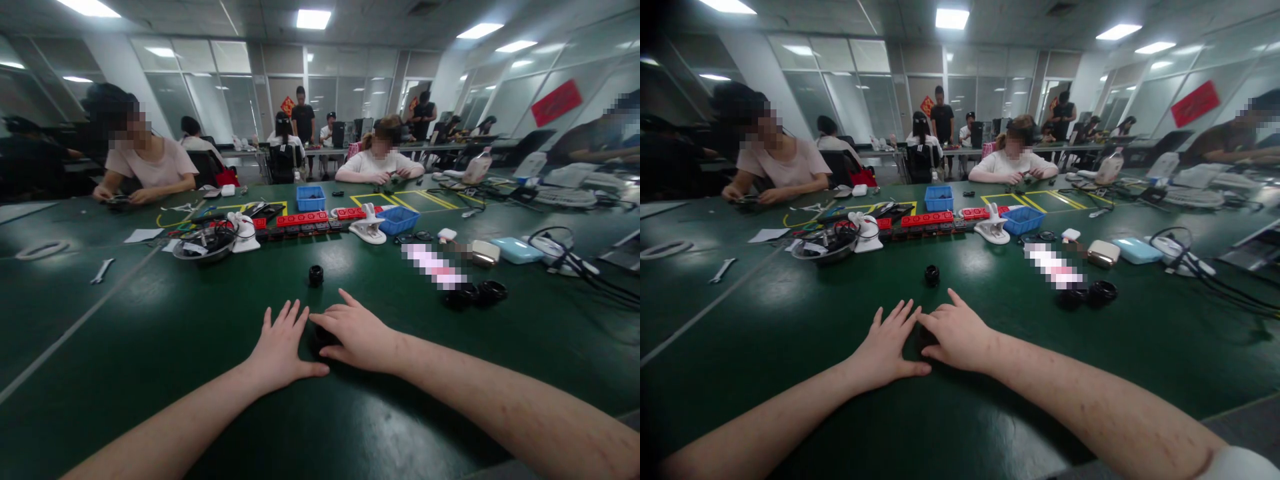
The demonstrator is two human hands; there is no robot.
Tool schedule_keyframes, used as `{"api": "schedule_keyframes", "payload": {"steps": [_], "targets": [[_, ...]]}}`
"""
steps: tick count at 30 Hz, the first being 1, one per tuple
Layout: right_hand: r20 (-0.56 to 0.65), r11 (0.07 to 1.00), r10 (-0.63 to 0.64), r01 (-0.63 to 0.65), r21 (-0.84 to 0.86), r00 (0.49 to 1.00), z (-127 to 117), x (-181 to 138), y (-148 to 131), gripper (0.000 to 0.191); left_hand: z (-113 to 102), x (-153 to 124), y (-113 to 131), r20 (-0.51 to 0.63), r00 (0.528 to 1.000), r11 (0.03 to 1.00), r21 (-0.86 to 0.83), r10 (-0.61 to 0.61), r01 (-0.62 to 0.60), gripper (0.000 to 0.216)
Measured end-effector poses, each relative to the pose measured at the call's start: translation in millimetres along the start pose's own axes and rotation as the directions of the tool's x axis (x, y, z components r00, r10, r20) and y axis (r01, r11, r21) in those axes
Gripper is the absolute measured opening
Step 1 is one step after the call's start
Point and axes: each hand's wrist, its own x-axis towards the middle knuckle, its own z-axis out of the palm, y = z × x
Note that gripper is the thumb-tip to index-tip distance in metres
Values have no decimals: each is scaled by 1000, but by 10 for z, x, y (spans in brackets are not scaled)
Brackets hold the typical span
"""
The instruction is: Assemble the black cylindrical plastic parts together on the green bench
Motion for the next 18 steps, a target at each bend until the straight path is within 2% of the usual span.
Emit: {"api": "schedule_keyframes", "payload": {"steps": [6, 13, 18], "targets": [[108, 999, 36, -36, 0, 994, -65, 95, 32, 36, 13, 7, -15, 3, 1000, 1000, -2, -1, 1, 106], [131, 992, 118, -110, -65, 984, -108, 228, 37, 33, 2, 9, -5, 10, 1000, 1000, -5, -14, 14, 106], [111, 974, 212, -201, -106, 971, -124, 334, 149, 33, -15, 18, 7, 43, 999, 1000, 8, -23, 23, 109]]}}
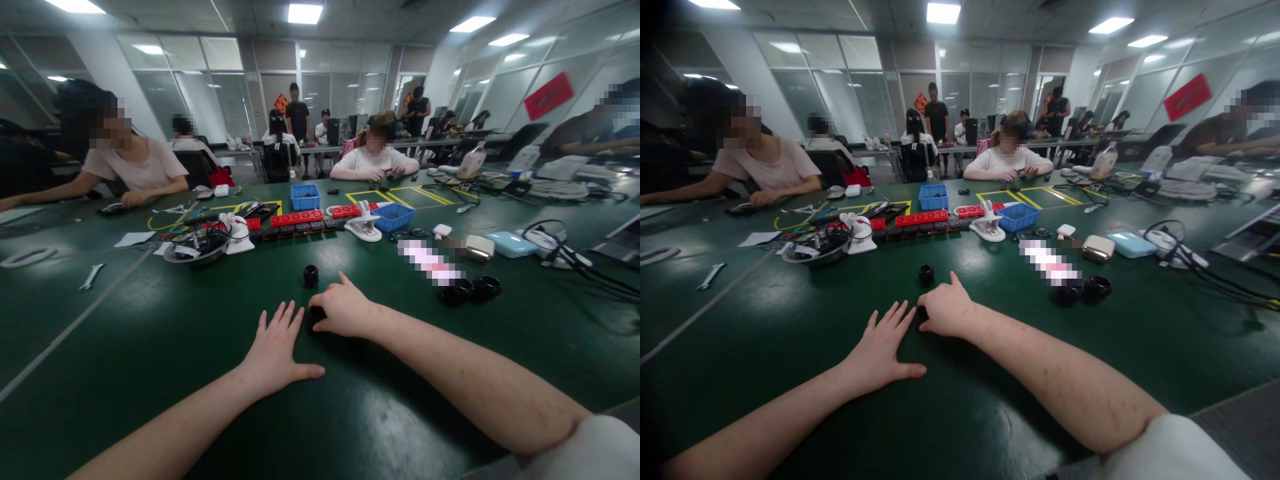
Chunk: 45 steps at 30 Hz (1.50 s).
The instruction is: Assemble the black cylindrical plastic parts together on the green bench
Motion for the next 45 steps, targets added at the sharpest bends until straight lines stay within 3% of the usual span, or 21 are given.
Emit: {"api": "schedule_keyframes", "payload": {"steps": [7, 18, 27, 39, 45], "targets": [[-10, 982, 186, -186, 10, 982, 84, 83, 236, 36, 35, 1, -15, -30, 1000, 1000, -11, 8, -8, 104], [-11, 883, 467, -466, 54, 884, 138, -114, 783, 29, 32, 4, -30, -13, 1000, 1000, 4, 7, -7, 105], [-87, 794, 608, -602, 87, 789, 211, -668, 1063, 41, 22, -3, -19, 2, 1000, 1000, 24, 10, -10, 106], [-121, 711, 702, -685, 157, 701, 356, -1493, 985, 43, 35, 13, -31, 32, 999, 999, 36, 7, -8, 109], [-131, 639, 758, -686, 349, 639, 588, -1954, 1151, 52, 17, 12, -17, 54, 999, 999, 38, 2, -4, 110]]}}
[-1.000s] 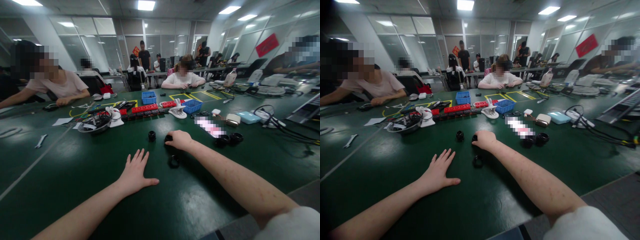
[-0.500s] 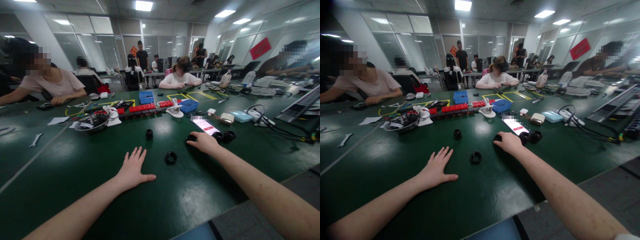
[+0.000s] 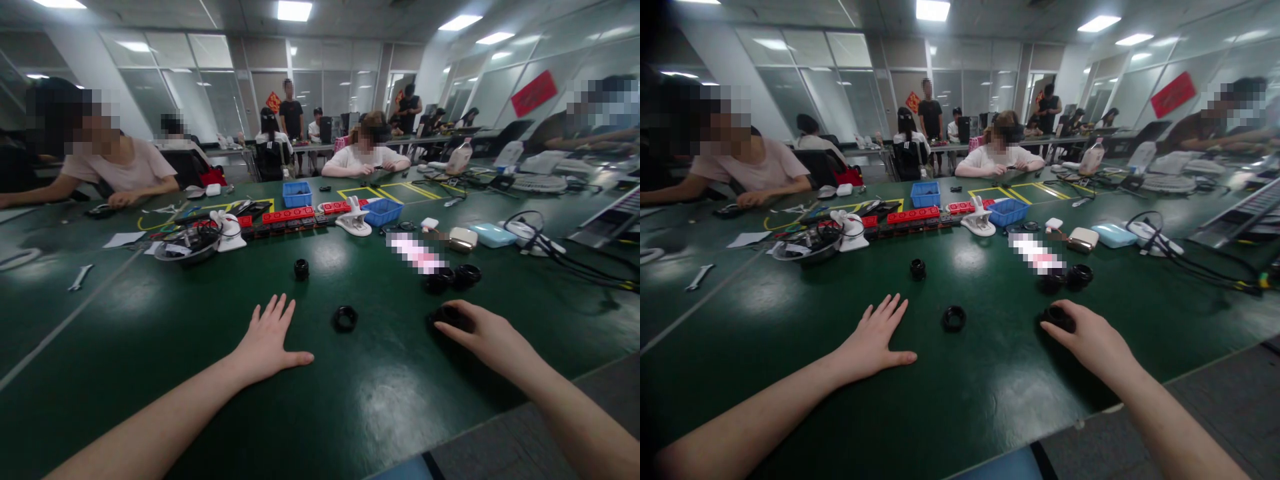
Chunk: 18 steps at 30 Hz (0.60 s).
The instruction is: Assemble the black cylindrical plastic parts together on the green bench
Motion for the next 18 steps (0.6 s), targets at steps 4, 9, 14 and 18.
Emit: {"api": "schedule_keyframes", "payload": {"steps": [4, 9, 14, 18], "targets": [[-5, 996, 28, -27, 87, 1000, 1, 24, 233, 56, 8, 2, -5, 6, 1000, 1000, 2, -3, 3, 110], [-135, 992, -13, 30, 125, 991, 39, 78, 341, 60, 22, 3, -24, 6, 1000, 1000, 1, 2, -2, 108], [-178, 977, 82, -43, 209, 981, 106, 110, 336, 60, 43, 17, -37, -4, 1000, 1000, 4, 0, 0, 108], [-202, 970, 149, -102, 222, 968, 130, 135, 302, 59, 46, 26, -30, -10, 1000, 1000, 9, 3, -3, 108]]}}
